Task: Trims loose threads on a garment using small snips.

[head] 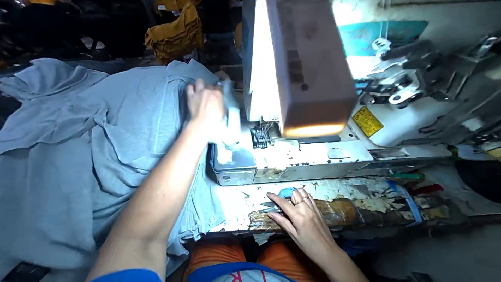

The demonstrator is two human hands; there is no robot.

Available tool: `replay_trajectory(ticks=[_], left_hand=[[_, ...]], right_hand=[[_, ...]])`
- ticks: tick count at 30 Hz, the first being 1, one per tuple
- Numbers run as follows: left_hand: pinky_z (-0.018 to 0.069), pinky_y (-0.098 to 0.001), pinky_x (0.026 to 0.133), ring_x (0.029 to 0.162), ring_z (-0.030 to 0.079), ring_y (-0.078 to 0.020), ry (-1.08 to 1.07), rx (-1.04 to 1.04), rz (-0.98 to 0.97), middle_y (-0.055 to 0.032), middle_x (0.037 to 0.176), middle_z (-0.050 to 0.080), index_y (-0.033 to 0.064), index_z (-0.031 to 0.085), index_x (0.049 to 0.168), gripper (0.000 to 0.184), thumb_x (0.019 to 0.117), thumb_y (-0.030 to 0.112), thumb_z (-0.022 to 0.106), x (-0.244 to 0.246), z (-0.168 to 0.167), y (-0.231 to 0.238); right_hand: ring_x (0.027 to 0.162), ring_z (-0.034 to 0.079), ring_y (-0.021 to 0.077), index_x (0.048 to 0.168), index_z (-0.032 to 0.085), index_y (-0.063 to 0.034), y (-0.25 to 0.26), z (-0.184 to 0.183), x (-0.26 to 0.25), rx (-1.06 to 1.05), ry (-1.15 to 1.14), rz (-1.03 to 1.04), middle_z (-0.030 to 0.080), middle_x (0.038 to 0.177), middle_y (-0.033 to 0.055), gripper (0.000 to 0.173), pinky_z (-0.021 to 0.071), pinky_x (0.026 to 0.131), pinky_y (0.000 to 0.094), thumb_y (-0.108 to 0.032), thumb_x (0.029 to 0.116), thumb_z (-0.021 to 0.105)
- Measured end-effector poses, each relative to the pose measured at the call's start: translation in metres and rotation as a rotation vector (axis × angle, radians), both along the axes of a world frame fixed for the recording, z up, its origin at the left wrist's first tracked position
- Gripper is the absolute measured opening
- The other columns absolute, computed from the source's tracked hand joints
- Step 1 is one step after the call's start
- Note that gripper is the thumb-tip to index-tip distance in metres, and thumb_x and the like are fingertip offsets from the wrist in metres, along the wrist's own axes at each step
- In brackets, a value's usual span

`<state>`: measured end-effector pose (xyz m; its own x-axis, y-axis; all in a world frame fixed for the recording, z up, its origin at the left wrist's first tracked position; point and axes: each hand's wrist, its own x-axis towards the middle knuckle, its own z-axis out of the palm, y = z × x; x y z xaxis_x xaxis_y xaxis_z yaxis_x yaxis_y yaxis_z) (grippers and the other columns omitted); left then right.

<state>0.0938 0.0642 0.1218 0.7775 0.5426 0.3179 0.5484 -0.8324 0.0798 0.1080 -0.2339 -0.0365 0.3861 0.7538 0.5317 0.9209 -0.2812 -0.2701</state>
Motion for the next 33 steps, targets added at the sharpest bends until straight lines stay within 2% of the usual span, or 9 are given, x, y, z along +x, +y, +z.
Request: replay_trajectory(ticks=[5,9,12,14,19,22,25,30,33], left_hand=[[0.0570,-0.0366,0.083,0.088,0.067,-0.0125,-0.590,-0.657,-0.087,-0.0072,0.097,0.069,0.0025,0.065,0.114,0.025,0.1069,0.023,0.053,-0.076,-0.013,0.008],[0.0502,-0.0196,0.057,0.060,0.057,-0.0002,-0.692,-0.787,-0.089,0.0058,0.073,0.062,0.0120,0.063,0.094,0.017,0.1061,0.019,0.054,-0.149,-0.020,-0.047],[0.0540,-0.0204,0.064,0.068,0.063,0.0000,-0.686,-0.769,-0.116,0.0056,0.079,0.068,0.0104,0.069,0.098,0.014,0.1040,0.017,0.058,-0.156,-0.029,-0.053],[0.0554,-0.0222,0.065,0.069,0.065,-0.0017,-0.683,-0.771,-0.122,0.0038,0.079,0.069,0.0091,0.070,0.099,0.014,0.1037,0.017,0.059,-0.155,-0.032,-0.051],[0.0492,-0.0168,0.058,0.062,0.059,0.0023,-0.715,-0.721,-0.199,0.0076,0.072,0.064,0.0098,0.068,0.095,0.012,0.1024,0.016,0.060,-0.161,-0.028,-0.051],[0.0579,-0.0213,0.085,0.096,0.067,0.0022,-0.561,-0.603,-0.390,0.0074,0.103,0.071,0.0089,0.064,0.120,0.051,0.0856,0.044,0.077,-0.198,-0.037,-0.042],[0.0330,-0.0652,0.112,0.140,0.046,-0.0407,-0.117,-0.275,-0.416,-0.0178,0.143,0.059,0.0092,0.061,0.141,0.069,0.0786,0.031,0.081,-0.215,-0.074,-0.023],[0.0514,-0.0476,0.100,0.115,0.066,-0.0259,-0.456,-0.408,-0.307,-0.0152,0.118,0.071,-0.0018,0.071,0.117,0.032,0.0905,-0.009,0.054,-0.185,-0.100,-0.030],[0.0540,-0.0243,0.093,0.104,0.062,0.0023,-0.952,-0.951,-0.269,0.0089,0.116,0.065,0.0131,0.054,0.135,0.031,0.1101,0.015,0.036,-0.177,-0.059,-0.065]], right_hand=[[0.084,0.066,0.0149,0.105,0.075,-0.0111,0.001,-0.011,0.004,0.377,0.280,0.052,0.069,0.093,0.0068,0.038,0.0552,0.075,0.0293,-0.046,0.0989,0.061],[0.065,0.052,-0.0097,0.120,0.067,-0.0197,0.014,0.032,-0.003,0.808,0.918,0.290,0.067,0.100,-0.0158,0.024,0.0421,0.054,0.0074,-0.033,0.1082,0.050],[0.080,0.064,0.0024,0.111,0.076,-0.0067,0.032,0.077,-0.007,0.490,0.325,0.205,0.072,0.097,0.0015,0.028,0.0523,0.070,0.0166,-0.029,0.1001,0.062],[0.062,0.065,0.0221,0.102,0.077,-0.0069,0.055,0.100,-0.014,0.274,-0.101,0.085,0.067,0.080,0.0093,0.032,0.0479,0.050,0.0355,-0.032,0.0997,0.058],[0.058,0.062,0.0290,0.094,0.069,-0.0081,0.113,0.115,-0.010,0.026,-0.259,0.092,0.062,0.083,0.0123,0.013,0.0457,0.044,0.0415,-0.018,0.0974,0.061],[0.054,0.058,0.0246,0.095,0.071,-0.0122,0.089,0.107,-0.011,0.132,-0.282,0.166,0.060,0.076,0.0071,0.023,0.0411,0.042,0.0386,-0.026,0.1012,0.054],[0.052,0.060,0.0272,0.098,0.075,-0.0100,0.050,0.074,-0.010,0.089,-0.245,0.142,0.062,0.073,0.0105,0.035,0.0427,0.041,0.0400,-0.034,0.1028,0.050],[0.100,0.067,0.0370,0.123,0.075,-0.0171,0.018,0.027,-0.013,0.079,-0.085,0.153,0.071,0.103,0.0188,0.044,0.0516,0.089,0.0523,-0.049,0.0992,0.056],[0.110,0.063,0.0143,0.130,0.067,-0.0043,0.028,0.033,-0.047,0.481,0.343,0.215,0.067,0.117,0.0161,0.048,0.0505,0.098,0.0266,-0.035,0.0933,0.073]])
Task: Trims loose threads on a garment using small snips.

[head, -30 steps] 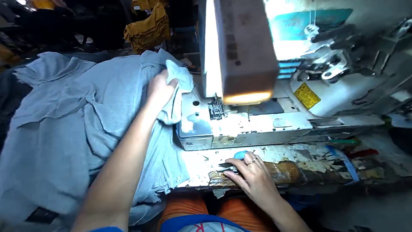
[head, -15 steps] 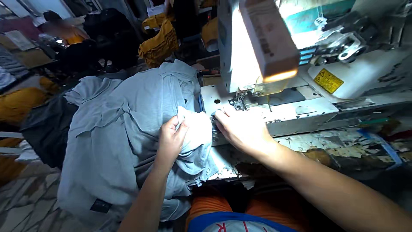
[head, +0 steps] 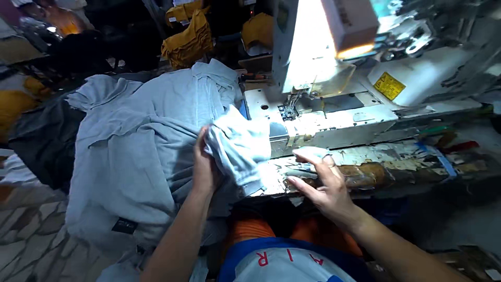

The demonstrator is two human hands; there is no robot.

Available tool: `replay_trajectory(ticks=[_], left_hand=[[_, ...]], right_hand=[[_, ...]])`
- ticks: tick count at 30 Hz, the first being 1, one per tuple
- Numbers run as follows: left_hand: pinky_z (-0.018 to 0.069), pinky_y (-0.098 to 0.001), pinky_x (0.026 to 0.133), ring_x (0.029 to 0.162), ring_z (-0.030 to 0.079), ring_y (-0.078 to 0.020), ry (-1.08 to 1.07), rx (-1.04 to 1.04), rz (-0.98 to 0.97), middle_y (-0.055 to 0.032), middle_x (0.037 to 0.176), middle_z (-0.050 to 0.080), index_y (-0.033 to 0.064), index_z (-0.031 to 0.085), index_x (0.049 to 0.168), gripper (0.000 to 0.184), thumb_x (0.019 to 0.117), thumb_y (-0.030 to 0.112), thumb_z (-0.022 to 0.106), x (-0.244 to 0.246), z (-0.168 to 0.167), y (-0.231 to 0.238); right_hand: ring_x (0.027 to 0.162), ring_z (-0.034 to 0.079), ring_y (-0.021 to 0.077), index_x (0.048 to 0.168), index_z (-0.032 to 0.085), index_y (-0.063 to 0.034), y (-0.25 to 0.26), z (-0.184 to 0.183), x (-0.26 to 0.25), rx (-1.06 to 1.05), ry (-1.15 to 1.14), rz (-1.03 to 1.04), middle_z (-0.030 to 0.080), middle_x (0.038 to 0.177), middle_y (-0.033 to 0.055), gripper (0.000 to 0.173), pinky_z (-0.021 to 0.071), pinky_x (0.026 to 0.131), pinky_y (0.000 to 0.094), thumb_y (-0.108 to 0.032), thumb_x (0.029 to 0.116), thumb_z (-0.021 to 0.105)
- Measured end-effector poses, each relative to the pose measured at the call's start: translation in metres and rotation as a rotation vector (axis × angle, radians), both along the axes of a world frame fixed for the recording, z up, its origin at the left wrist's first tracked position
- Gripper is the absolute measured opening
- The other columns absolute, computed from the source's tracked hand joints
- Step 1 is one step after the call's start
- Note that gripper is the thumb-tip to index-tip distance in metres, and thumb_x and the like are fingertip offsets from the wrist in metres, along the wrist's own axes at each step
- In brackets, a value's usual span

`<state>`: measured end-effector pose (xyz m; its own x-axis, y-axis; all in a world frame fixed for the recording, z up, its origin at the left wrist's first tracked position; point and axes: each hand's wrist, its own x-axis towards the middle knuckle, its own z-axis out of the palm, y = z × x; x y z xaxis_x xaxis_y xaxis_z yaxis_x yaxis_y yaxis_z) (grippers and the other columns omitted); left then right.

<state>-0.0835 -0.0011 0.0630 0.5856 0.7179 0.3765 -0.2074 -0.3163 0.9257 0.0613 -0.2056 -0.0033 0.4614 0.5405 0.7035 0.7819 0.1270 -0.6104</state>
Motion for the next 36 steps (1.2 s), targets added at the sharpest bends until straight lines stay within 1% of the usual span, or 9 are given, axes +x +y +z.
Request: replay_trajectory(ticks=[2,5,10,16,21,24,28,31,36], left_hand=[[0.0544,-0.0198,0.092,0.102,0.063,0.0061,-0.082,0.177,0.015,0.0106,0.115,0.066,0.0124,0.054,0.134,0.029,0.1069,0.014,0.045,0.005,0.023,-0.012],[0.0540,-0.0378,0.094,0.104,0.066,-0.0183,0.097,0.614,0.202,-0.0155,0.116,0.067,-0.0036,0.060,0.127,0.029,0.1007,0.004,0.050,0.018,0.017,-0.004],[0.0512,-0.0624,0.091,0.112,0.064,-0.0422,0.410,0.645,0.441,-0.0258,0.124,0.063,0.0004,0.059,0.132,0.037,0.0956,0.002,0.058,0.024,-0.013,0.003],[0.0520,-0.0579,0.089,0.107,0.066,-0.0387,0.384,0.707,0.465,-0.0241,0.118,0.066,-0.0019,0.061,0.127,0.033,0.0938,0.000,0.057,0.021,-0.018,0.007],[0.0365,-0.0758,0.100,0.131,0.048,-0.0540,0.691,0.789,0.195,-0.0285,0.144,0.052,-0.0005,0.060,0.138,0.070,0.0756,0.021,0.082,-0.021,0.002,-0.010],[0.0328,-0.0588,0.116,0.147,0.037,-0.0394,0.513,0.868,0.020,-0.0216,0.156,0.044,0.0060,0.057,0.144,0.090,0.0798,0.068,0.071,-0.040,0.026,-0.032],[0.0397,-0.0315,0.116,0.141,0.046,-0.0110,0.229,0.760,-0.302,-0.0088,0.147,0.055,0.0031,0.054,0.142,0.075,0.0861,0.046,0.078,-0.002,0.047,-0.023],[0.0567,-0.0188,0.077,0.086,0.067,0.0005,0.266,0.517,-0.503,0.0032,0.092,0.073,0.0055,0.075,0.097,0.014,0.0870,0.016,0.077,0.018,0.041,-0.010],[0.0550,-0.0172,0.067,0.072,0.063,0.0035,0.077,0.362,0.153,0.0095,0.083,0.065,0.0097,0.064,0.104,0.007,0.1021,0.012,0.058,-0.003,0.053,0.013]], right_hand=[[0.110,0.062,0.0063,0.135,0.059,0.0025,0.017,0.004,-0.019,0.155,0.325,0.131,0.064,0.121,0.0099,0.049,0.0525,0.098,0.0244,-0.023,0.0951,0.071],[0.099,0.065,-0.0013,0.127,0.050,0.0028,0.024,0.021,-0.035,0.225,0.862,0.311,0.067,0.108,-0.0022,0.029,0.0556,0.090,0.0208,-0.008,0.1037,0.035],[0.110,0.069,0.0266,0.136,0.048,0.0004,0.020,0.028,-0.016,0.118,1.411,0.626,0.067,0.121,0.0160,0.070,0.0584,0.094,0.0461,-0.050,0.1099,0.006],[0.086,0.069,0.0105,0.097,0.069,-0.0003,0.024,0.020,-0.010,0.205,1.194,0.510,0.072,0.091,0.0052,0.017,0.0588,0.083,0.0283,-0.006,0.1033,0.054],[0.083,0.068,0.0096,0.096,0.068,-0.0030,0.026,0.040,-0.001,0.284,1.310,0.553,0.070,0.087,0.0050,0.032,0.0583,0.081,0.0267,-0.008,0.1076,0.039],[0.078,0.067,0.0045,0.093,0.071,-0.0061,0.030,0.044,0.007,0.154,1.085,0.549,0.070,0.083,0.0003,0.027,0.0567,0.077,0.0219,-0.008,0.1053,0.047],[0.079,0.066,0.0008,0.097,0.073,-0.0105,0.034,0.053,0.004,0.054,0.836,0.673,0.071,0.086,-0.0045,0.018,0.0565,0.076,0.0194,-0.007,0.1009,0.056],[0.086,0.070,0.0051,0.124,0.064,-0.0111,0.028,0.054,-0.006,0.071,0.900,0.682,0.072,0.097,-0.0005,0.026,0.0591,0.081,0.0222,-0.006,0.0994,0.060],[0.082,0.069,0.0029,0.115,0.067,-0.0021,0.038,0.027,-0.032,-0.139,0.953,0.703,0.072,0.093,-0.0013,0.026,0.0585,0.079,0.0211,0.001,0.0897,0.069]])
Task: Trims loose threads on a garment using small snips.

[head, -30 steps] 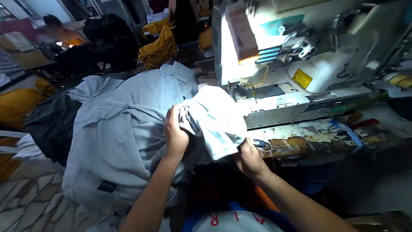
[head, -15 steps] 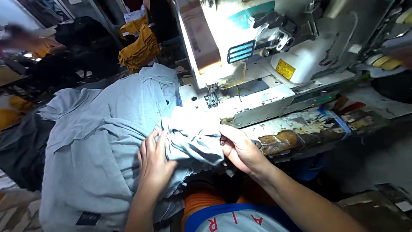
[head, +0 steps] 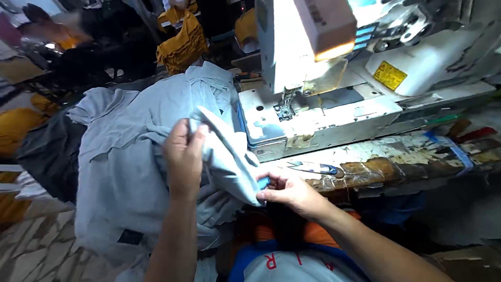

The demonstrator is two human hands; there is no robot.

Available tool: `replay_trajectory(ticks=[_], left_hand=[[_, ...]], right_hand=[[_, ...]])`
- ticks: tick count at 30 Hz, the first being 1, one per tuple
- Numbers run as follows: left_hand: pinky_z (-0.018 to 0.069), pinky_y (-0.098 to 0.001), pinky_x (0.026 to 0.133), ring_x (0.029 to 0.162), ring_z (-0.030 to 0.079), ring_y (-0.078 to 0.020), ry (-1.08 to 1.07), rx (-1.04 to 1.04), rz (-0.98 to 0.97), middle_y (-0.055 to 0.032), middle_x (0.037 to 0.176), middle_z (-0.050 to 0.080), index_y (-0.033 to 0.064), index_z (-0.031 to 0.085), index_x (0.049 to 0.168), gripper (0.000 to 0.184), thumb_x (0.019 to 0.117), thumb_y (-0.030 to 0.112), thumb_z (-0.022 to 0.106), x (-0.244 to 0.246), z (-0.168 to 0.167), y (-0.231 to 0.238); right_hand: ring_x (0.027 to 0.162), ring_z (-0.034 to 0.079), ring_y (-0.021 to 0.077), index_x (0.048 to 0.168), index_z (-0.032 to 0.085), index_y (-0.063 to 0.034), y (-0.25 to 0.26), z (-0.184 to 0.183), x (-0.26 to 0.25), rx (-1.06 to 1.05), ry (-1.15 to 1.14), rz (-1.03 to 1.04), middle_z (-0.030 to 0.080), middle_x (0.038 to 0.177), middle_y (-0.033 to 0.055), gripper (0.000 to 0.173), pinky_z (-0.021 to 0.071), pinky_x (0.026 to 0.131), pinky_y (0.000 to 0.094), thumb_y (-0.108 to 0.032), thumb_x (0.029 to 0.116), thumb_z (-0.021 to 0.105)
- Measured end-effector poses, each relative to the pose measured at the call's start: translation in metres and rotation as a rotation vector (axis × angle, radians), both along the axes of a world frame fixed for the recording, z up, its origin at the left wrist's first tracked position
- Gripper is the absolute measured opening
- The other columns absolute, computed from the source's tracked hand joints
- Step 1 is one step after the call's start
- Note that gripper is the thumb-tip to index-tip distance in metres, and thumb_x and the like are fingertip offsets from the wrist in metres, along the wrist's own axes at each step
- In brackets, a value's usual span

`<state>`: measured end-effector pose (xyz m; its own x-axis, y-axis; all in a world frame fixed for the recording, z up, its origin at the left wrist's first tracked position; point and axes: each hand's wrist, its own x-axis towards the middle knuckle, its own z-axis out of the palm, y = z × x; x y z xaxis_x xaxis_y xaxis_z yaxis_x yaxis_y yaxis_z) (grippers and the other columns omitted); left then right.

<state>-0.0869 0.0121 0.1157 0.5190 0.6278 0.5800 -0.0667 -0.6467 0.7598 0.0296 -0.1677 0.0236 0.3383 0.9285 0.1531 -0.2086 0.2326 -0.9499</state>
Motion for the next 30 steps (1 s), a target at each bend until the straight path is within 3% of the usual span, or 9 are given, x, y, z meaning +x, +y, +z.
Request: replay_trajectory(ticks=[3,8,11,13,16,18,22,27,30], left_hand=[[0.0538,-0.0168,0.069,0.074,0.061,0.0042,-0.164,-0.071,0.214,0.0130,0.083,0.060,0.0162,0.060,0.105,0.007,0.1052,0.018,0.054,-0.020,0.013,0.019],[0.0560,-0.0180,0.071,0.074,0.064,0.0026,-0.329,-0.106,0.265,0.0137,0.081,0.063,0.0205,0.058,0.098,0.011,0.1049,0.015,0.052,-0.046,0.018,0.030],[0.0559,-0.0195,0.074,0.078,0.064,0.0020,-0.352,-0.115,0.267,0.0135,0.084,0.063,0.0194,0.057,0.102,0.009,0.1053,0.014,0.050,-0.050,0.016,0.033],[0.0573,-0.0220,0.074,0.078,0.065,0.0002,-0.394,-0.152,0.284,0.0129,0.086,0.063,0.0191,0.056,0.105,0.010,0.1066,0.016,0.048,-0.057,0.018,0.040],[0.0577,-0.0257,0.079,0.084,0.066,-0.0019,-0.412,-0.112,0.380,0.0112,0.091,0.065,0.0164,0.057,0.110,0.009,0.1057,0.015,0.049,-0.084,0.017,0.060],[0.0558,-0.0277,0.086,0.097,0.064,-0.0035,-0.204,0.033,0.482,0.0051,0.108,0.062,0.0086,0.051,0.126,0.029,0.1001,0.017,0.061,-0.109,0.012,0.067],[0.0451,-0.0343,0.111,0.138,0.047,-0.0109,0.147,0.277,0.183,-0.0070,0.152,0.047,0.0022,0.043,0.146,0.071,0.0918,0.034,0.075,-0.105,0.021,0.000],[0.0494,-0.0286,0.091,0.097,0.064,-0.0027,0.381,0.206,-0.320,0.0060,0.098,0.072,0.0120,0.076,0.105,0.022,0.0885,0.027,0.076,-0.043,-0.012,-0.018],[0.0535,-0.0154,0.069,0.073,0.063,0.0033,0.347,-0.178,-0.391,0.0090,0.079,0.069,0.0109,0.072,0.084,0.007,0.0907,0.008,0.071,-0.046,-0.024,-0.008]], right_hand=[[0.085,0.066,-0.0028,0.098,0.074,-0.0057,0.012,-0.008,-0.009,-0.009,-0.052,0.077,0.072,0.091,-0.0070,0.010,0.0552,0.081,0.0165,-0.004,0.0947,0.065],[0.092,0.066,0.0029,0.114,0.061,-0.0055,0.032,-0.010,-0.016,0.134,-0.003,0.032,0.068,0.100,-0.0026,0.014,0.0552,0.086,0.0219,-0.009,0.1004,0.058],[0.105,0.067,0.0087,0.126,0.064,-0.0001,0.036,-0.017,-0.023,0.016,-0.427,-0.064,0.071,0.113,0.0059,0.039,0.0538,0.096,0.0269,-0.020,0.0936,0.072],[0.102,0.065,0.0219,0.104,0.076,-0.0037,0.039,-0.032,-0.024,-0.036,-0.699,-0.185,0.072,0.098,0.0095,0.023,0.0479,0.092,0.0422,-0.023,0.0936,0.068],[0.093,0.062,0.0034,0.096,0.076,-0.0070,0.035,-0.027,-0.019,-0.014,-0.359,-0.120,0.069,0.091,-0.0023,0.014,0.0502,0.087,0.0226,-0.018,0.0957,0.066],[0.086,0.067,0.0003,0.100,0.071,-0.0070,0.030,-0.012,-0.013,0.066,-0.022,0.017,0.072,0.091,-0.0047,0.008,0.0565,0.082,0.0201,-0.009,0.0976,0.064],[0.083,0.067,-0.0032,0.099,0.072,-0.0080,0.027,0.008,-0.005,0.106,-0.071,0.107,0.072,0.088,-0.0080,0.011,0.0562,0.080,0.0173,-0.010,0.0996,0.062],[0.086,0.067,-0.0040,0.097,0.075,-0.0099,0.024,0.014,-0.002,0.094,-0.172,0.091,0.073,0.091,-0.0084,0.007,0.0562,0.081,0.0160,-0.013,0.0941,0.069],[0.082,0.066,-0.0040,0.095,0.076,-0.0102,0.020,0.006,0.001,-0.028,-0.135,0.031,0.072,0.087,-0.0080,0.007,0.0553,0.078,0.0151,-0.012,0.0929,0.070]])
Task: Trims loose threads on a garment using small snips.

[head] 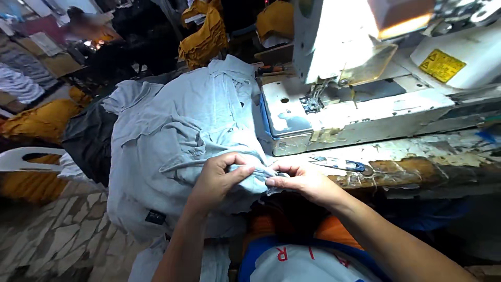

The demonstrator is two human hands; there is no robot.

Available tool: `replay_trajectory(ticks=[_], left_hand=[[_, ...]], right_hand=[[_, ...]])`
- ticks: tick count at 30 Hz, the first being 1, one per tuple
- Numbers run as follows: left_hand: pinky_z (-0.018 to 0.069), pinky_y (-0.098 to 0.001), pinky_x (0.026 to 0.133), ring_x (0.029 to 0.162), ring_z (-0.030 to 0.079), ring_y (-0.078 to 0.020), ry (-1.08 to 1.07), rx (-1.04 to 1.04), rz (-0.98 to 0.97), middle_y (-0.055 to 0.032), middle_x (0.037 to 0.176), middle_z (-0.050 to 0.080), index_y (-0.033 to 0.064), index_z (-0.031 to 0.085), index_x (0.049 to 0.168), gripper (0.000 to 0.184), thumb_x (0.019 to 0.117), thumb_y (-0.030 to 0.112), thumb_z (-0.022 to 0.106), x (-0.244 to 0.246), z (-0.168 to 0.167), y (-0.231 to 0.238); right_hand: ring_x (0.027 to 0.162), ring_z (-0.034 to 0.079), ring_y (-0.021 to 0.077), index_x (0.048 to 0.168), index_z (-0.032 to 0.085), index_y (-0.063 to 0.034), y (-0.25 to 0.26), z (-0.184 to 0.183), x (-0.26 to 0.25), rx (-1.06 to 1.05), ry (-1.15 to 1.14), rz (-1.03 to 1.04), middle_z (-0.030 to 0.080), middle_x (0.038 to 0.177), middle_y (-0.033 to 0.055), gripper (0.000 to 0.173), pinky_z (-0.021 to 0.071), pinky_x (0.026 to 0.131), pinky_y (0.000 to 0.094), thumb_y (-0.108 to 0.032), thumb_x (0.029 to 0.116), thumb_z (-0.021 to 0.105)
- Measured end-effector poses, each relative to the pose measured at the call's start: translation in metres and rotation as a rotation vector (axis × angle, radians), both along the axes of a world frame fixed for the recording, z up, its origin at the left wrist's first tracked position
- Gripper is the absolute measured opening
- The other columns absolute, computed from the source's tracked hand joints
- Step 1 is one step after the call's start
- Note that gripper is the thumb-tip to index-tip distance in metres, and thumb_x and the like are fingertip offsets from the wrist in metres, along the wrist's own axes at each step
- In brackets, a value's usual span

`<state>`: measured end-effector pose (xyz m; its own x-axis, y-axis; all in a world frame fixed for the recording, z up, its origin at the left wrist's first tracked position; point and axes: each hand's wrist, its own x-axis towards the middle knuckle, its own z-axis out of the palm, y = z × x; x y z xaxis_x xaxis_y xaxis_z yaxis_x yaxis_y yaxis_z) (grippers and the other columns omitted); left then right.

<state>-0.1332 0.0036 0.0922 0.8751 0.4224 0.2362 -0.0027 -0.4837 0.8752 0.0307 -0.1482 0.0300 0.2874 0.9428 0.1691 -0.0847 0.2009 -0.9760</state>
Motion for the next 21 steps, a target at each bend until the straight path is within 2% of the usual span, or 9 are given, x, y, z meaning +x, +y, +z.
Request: replay_trajectory(ticks=[3,6,9,12,16,21], left_hand=[[0.0517,-0.0149,0.066,0.068,0.061,0.0033,-0.040,-0.191,0.074,0.0095,0.075,0.067,0.0117,0.071,0.084,0.012,0.0928,0.005,0.067,-0.005,-0.019,-0.002],[0.0518,-0.0151,0.067,0.069,0.062,0.0021,-0.090,-0.282,0.116,0.0079,0.076,0.068,0.0118,0.071,0.085,0.013,0.0947,0.005,0.065,-0.003,-0.031,-0.008],[0.0515,-0.0148,0.065,0.069,0.061,0.0018,-0.113,-0.302,0.128,0.0071,0.077,0.068,0.0115,0.072,0.086,0.013,0.0950,0.006,0.065,-0.001,-0.036,-0.010],[0.0490,-0.0125,0.061,0.065,0.059,0.0043,-0.075,-0.260,0.090,0.0093,0.075,0.067,0.0114,0.072,0.088,0.011,0.0959,0.008,0.065,-0.001,-0.035,-0.009],[0.0484,-0.0113,0.062,0.066,0.059,0.0064,-0.014,-0.181,0.050,0.0111,0.073,0.066,0.0096,0.072,0.087,0.011,0.0961,0.010,0.066,0.002,-0.036,-0.015],[0.0489,-0.0116,0.064,0.067,0.059,0.0062,-0.039,-0.195,0.050,0.0103,0.075,0.067,0.0087,0.073,0.088,0.011,0.0954,0.007,0.065,0.006,-0.042,-0.017]], right_hand=[[0.075,0.064,-0.0030,0.089,0.076,-0.0110,0.006,-0.015,0.002,0.040,0.177,-0.051,0.071,0.079,-0.0074,0.018,0.0522,0.073,0.0159,-0.011,0.0997,0.061],[0.074,0.061,-0.0013,0.086,0.074,-0.0105,0.013,-0.022,0.002,0.100,0.241,-0.086,0.068,0.078,-0.0054,0.021,0.0505,0.072,0.0164,-0.011,0.1013,0.059],[0.076,0.062,-0.0007,0.087,0.073,-0.0104,0.014,-0.023,0.004,0.115,0.217,-0.088,0.068,0.079,-0.0051,0.020,0.0513,0.074,0.0169,-0.012,0.1014,0.059],[0.074,0.062,-0.0011,0.087,0.073,-0.0107,0.013,-0.023,0.005,0.124,0.154,-0.106,0.068,0.078,-0.0057,0.020,0.0508,0.072,0.0167,-0.013,0.1017,0.059],[0.073,0.062,-0.0012,0.089,0.073,-0.0105,0.007,-0.026,0.010,0.126,0.079,-0.153,0.068,0.078,-0.0061,0.019,0.0511,0.070,0.0166,-0.012,0.1015,0.059],[0.072,0.062,-0.0005,0.089,0.074,-0.0104,0.001,-0.025,0.012,0.093,0.073,-0.163,0.068,0.078,-0.0052,0.020,0.0515,0.069,0.0168,-0.013,0.1017,0.058]])
